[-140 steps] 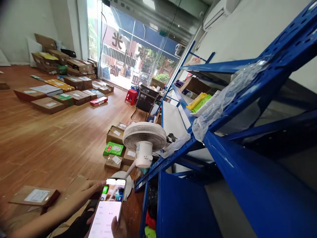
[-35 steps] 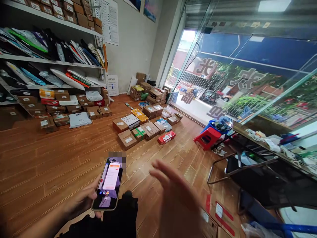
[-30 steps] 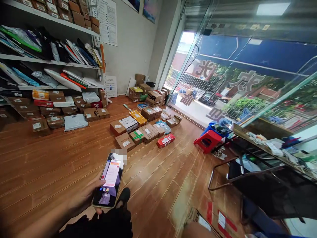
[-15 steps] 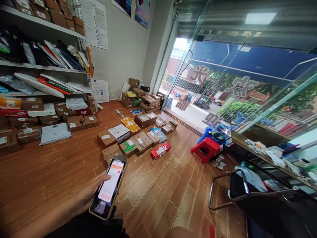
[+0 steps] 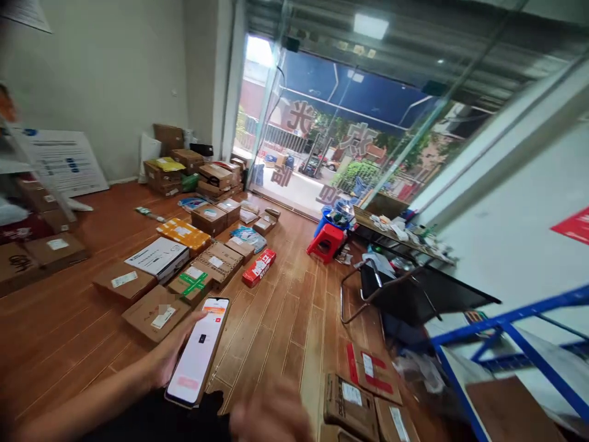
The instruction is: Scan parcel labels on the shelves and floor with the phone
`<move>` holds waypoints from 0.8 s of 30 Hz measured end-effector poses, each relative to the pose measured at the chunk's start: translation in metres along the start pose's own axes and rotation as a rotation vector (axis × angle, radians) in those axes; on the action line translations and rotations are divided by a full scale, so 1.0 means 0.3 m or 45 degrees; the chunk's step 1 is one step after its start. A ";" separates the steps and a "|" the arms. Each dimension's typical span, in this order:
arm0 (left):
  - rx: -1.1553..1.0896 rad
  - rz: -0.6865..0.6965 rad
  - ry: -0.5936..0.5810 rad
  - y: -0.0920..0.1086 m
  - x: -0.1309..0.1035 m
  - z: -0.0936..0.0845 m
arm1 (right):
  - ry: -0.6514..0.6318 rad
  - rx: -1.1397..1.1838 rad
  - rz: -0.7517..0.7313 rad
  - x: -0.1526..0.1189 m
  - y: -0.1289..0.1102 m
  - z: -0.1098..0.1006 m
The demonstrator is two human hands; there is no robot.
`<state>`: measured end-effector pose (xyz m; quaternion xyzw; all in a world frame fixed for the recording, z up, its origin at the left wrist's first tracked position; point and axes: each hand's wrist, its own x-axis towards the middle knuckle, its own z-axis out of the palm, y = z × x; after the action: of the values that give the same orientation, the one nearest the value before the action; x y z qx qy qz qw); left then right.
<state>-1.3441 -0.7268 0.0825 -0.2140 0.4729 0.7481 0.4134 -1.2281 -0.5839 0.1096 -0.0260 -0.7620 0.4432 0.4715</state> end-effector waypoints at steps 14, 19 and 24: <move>0.140 -0.165 -0.351 0.307 0.060 -0.098 | 0.143 0.818 1.131 -0.155 0.039 0.509; 0.494 -0.104 -0.667 0.320 0.101 -0.162 | 0.332 0.628 1.218 -0.202 -0.014 0.577; 0.717 -0.220 -0.970 0.282 0.151 -0.205 | 0.604 0.526 1.273 -0.266 -0.070 0.606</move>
<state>-1.4437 -0.7803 0.0668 0.1571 0.4525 0.5789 0.6599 -1.3107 -0.7513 0.0392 -0.3880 -0.4288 0.7329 0.3583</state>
